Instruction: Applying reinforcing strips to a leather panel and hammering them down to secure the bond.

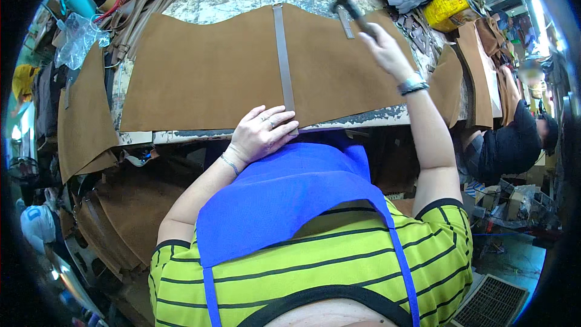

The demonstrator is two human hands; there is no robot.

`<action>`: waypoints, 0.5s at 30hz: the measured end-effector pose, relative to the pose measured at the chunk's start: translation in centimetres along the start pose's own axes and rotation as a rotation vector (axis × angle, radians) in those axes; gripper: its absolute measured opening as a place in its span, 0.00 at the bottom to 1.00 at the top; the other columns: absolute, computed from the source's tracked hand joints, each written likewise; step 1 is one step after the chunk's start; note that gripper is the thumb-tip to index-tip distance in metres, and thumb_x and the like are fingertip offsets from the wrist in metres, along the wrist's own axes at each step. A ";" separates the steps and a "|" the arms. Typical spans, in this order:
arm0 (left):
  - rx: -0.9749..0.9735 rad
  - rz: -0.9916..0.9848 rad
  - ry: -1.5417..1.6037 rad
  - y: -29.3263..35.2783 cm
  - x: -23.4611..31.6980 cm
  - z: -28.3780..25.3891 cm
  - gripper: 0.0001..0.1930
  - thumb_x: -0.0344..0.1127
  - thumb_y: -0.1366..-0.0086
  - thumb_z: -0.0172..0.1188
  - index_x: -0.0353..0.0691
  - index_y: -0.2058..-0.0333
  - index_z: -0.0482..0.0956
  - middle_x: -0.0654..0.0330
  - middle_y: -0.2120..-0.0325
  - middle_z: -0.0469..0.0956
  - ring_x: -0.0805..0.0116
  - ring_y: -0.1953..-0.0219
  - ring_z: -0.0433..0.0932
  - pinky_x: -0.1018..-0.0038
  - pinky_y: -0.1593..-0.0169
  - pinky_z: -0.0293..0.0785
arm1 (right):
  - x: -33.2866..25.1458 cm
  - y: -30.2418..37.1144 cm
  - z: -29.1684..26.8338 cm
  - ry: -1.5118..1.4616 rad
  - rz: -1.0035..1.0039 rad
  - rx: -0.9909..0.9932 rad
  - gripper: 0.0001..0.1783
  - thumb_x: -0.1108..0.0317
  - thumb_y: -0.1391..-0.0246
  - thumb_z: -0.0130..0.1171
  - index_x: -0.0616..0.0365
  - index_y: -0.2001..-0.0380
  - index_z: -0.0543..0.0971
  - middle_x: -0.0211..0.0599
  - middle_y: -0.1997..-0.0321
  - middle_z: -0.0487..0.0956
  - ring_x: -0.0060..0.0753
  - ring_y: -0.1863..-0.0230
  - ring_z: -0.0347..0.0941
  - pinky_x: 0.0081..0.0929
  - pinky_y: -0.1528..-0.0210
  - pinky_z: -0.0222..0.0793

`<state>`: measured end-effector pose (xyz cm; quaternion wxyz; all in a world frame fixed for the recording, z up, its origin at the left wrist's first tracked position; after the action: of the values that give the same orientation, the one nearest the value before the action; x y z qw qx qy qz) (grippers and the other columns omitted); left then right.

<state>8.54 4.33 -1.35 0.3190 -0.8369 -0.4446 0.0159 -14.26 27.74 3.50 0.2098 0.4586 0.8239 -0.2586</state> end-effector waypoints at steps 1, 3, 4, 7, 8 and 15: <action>0.013 0.004 0.005 0.2 -0.1 0.0 0.10 0.45 0.44 0.61 0.53 0.63 0.80 0.69 0.59 0.78 0.71 0.54 0.76 0.67 0.51 0.71 | -2.5 -0.7 1.7 -0.048 0.068 -0.088 0.21 0.54 0.41 0.52 0.58 0.52 0.69 0.42 0.71 0.74 0.32 0.69 0.71 0.31 0.63 0.67; 0.024 0.007 0.010 0.2 0.1 0.0 0.10 0.45 0.43 0.61 0.53 0.63 0.80 0.69 0.59 0.78 0.71 0.54 0.76 0.67 0.52 0.72 | -5.8 -1.4 3.9 -0.155 0.056 -0.077 0.17 0.55 0.40 0.51 0.58 0.58 0.68 0.43 0.74 0.74 0.36 0.71 0.71 0.34 0.64 0.67; 0.029 0.028 0.002 0.1 0.2 -0.1 0.10 0.46 0.43 0.61 0.53 0.63 0.80 0.70 0.59 0.78 0.72 0.55 0.76 0.68 0.52 0.72 | -6.4 -1.7 5.0 -0.162 -0.010 -0.063 0.16 0.56 0.40 0.51 0.58 0.59 0.67 0.45 0.74 0.75 0.40 0.71 0.72 0.35 0.64 0.67; 0.033 0.051 -0.002 0.0 0.3 -0.1 0.10 0.46 0.43 0.61 0.53 0.64 0.81 0.70 0.59 0.78 0.72 0.55 0.76 0.68 0.53 0.72 | -5.1 -2.6 8.2 0.174 0.082 -0.392 0.16 0.56 0.40 0.48 0.59 0.60 0.66 0.52 0.72 0.75 0.53 0.70 0.73 0.41 0.65 0.67; 0.031 0.052 0.005 0.0 0.3 -0.1 0.10 0.46 0.43 0.61 0.53 0.64 0.81 0.70 0.59 0.78 0.72 0.55 0.76 0.68 0.53 0.72 | -5.1 -2.7 8.1 0.081 0.015 -0.357 0.18 0.55 0.40 0.48 0.60 0.61 0.65 0.54 0.72 0.76 0.56 0.69 0.73 0.43 0.65 0.66; 0.074 0.082 0.046 0.2 0.2 -0.4 0.09 0.44 0.45 0.62 0.52 0.66 0.81 0.71 0.64 0.78 0.74 0.59 0.77 0.71 0.56 0.72 | -7.0 1.6 7.2 0.124 -0.005 -0.456 0.15 0.57 0.40 0.49 0.59 0.63 0.65 0.53 0.76 0.75 0.56 0.71 0.72 0.42 0.69 0.65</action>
<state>8.92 4.20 -1.04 0.3590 -0.8421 -0.4016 0.0260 -8.65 19.49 1.58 0.2565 0.4123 0.8734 -0.0376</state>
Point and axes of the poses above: each hand's wrist, its own y-axis away from the middle knuckle, its own z-axis out of the palm, x = y × z, the point moved 5 cm from there along -y, towards the middle knuckle
